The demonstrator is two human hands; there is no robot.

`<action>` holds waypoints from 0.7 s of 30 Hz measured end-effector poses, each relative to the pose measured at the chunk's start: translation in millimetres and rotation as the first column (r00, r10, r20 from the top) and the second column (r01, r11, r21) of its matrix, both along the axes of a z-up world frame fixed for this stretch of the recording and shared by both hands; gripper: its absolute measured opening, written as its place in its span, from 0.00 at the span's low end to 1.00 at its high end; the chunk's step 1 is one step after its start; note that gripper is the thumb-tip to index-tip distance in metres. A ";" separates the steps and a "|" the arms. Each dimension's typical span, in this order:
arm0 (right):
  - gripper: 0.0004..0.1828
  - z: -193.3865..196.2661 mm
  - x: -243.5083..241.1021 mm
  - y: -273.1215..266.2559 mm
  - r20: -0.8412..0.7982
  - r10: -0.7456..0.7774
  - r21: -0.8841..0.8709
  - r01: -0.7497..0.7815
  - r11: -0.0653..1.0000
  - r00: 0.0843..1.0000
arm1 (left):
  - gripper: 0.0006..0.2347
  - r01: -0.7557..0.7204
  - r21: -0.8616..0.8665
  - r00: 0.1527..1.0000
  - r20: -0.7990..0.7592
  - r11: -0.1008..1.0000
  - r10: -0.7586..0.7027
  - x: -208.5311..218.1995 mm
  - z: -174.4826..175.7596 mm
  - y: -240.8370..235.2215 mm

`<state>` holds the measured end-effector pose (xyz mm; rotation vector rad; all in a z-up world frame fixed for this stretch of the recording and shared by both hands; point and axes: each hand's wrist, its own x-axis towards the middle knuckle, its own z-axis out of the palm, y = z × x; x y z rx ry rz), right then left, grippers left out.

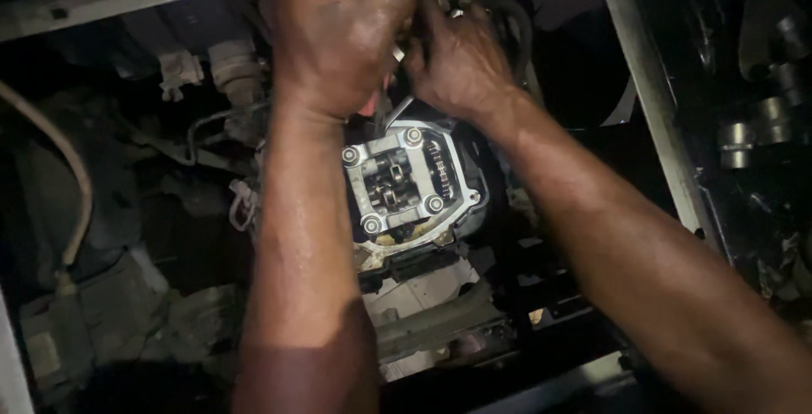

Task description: The person uses a wrench to loosen and remove bolts from a component on a vehicle engine. They then lift the component away from the engine block.

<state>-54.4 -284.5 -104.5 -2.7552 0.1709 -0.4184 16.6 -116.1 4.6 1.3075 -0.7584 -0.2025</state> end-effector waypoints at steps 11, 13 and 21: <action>0.28 23.7 -1.3 7.9 -0.251 -0.040 0.019 0.046 0.999 0.967 | 0.11 0.027 -0.064 0.999 -0.030 0.998 -0.029 2.1 3.7 4.1; 0.30 34.3 -6.2 14.8 -0.208 -0.056 0.043 0.067 0.997 0.977 | 0.13 0.013 -0.121 0.996 0.088 0.993 -0.002 0.8 6.3 1.2; 0.24 77.5 -35.4 38.9 -0.690 -0.103 0.049 0.189 0.981 0.717 | 0.06 0.036 -0.059 0.998 -0.053 0.998 -0.039 2.2 4.7 10.2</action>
